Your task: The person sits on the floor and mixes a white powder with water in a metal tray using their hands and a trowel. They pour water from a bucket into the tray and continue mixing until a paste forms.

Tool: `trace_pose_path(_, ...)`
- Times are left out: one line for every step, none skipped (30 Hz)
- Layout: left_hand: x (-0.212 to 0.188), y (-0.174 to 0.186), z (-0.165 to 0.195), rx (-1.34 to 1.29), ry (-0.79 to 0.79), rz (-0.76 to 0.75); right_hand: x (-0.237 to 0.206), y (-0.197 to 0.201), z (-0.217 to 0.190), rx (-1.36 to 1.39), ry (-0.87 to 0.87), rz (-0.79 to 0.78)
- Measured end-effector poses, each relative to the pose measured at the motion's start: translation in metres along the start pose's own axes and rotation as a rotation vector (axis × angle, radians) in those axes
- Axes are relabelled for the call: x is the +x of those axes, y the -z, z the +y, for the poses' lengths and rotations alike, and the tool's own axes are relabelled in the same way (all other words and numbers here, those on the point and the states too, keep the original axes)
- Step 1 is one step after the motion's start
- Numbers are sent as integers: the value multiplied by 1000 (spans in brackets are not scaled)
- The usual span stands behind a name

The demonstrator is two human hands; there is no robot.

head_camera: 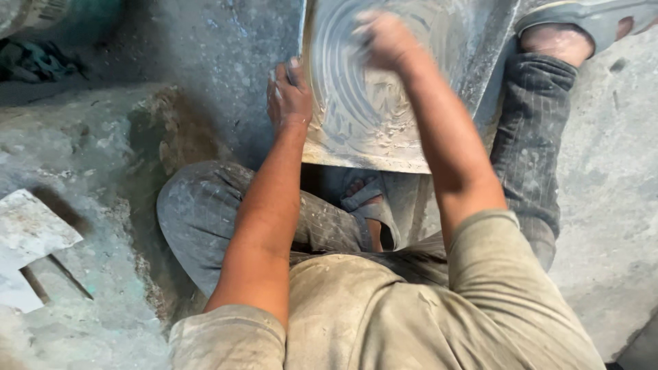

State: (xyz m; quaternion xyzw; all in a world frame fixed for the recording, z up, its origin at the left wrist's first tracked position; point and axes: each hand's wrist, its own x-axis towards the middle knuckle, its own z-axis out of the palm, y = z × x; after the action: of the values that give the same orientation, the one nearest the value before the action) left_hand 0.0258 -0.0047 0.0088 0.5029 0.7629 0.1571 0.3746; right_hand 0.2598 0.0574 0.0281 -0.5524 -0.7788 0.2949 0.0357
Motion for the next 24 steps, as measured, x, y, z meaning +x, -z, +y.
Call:
trace_pose_path(0,0,0,-12,-5,-2,-8,3,17,100,-25,77)
trace_pose_path(-1,1,0,-6,-7,-2,-21,4,34,200,-50,158)
trace_pose_path(-1,0,-1,2,-9,-4,-41,-4,49,302,-78,238)
trace_pose_path(-2,0,-1,13,-8,-12,-62,-16,56,407,-112,316)
trace_pose_path(-3,1,0,18,-10,1,-85,-33,56,491,-165,389)
trace_pose_path(-3,1,2,16,-24,19,-107,-51,51,566,-214,471)
trace_pose_path(-3,0,1,5,-48,43,-119,-76,36,889,-367,621)
trace_pose_path(-4,-1,1,3,-31,25,-134,-90,25,338,-396,571)
trace_pose_path(-3,-1,2,1,-12,9,-141,-113,1,-307,-377,674)
trace_pose_path(-5,0,3,7,15,-10,-137,-123,-12,-368,-357,628)
trace_pose_path(-5,1,5,-2,14,-12,-138,-133,-29,-419,-342,563)
trace_pose_path(-6,2,6,-2,23,-21,-128,-133,-42,242,-579,703)
trace_pose_path(-6,4,8,1,27,-27,-118,-127,-51,922,-793,805)
trace_pose_path(-6,5,10,9,51,-29,-114,-120,-49,1168,-784,784)
trace_pose_path(-6,5,11,8,66,-24,-106,-102,-44,1409,-748,759)
trace_pose_path(-4,6,12,10,78,-17,-101,-84,-40,1653,-697,724)
trace_pose_path(-2,6,13,5,65,-20,-96,-61,-30,1444,-595,759)
trace_pose_path(-1,5,12,-1,59,-24,-92,-43,-22,1233,-495,779)
trace_pose_path(0,5,11,4,63,-31,-86,-27,-15,1243,-458,766)
trace_pose_path(1,4,9,7,47,-18,-81,-14,-9,1258,-438,748)
trace_pose_path(0,3,7,14,34,-12,-73,-10,-8,1191,-416,775)
trace_pose_path(-1,4,7,21,17,-6,-66,-10,-9,1124,-393,806)
trace_pose_path(-2,3,5,28,35,-18,-59,-15,-12,1052,-359,841)
trace_pose_path(-2,1,3,30,42,-24,-53,-27,-21,784,-350,796)
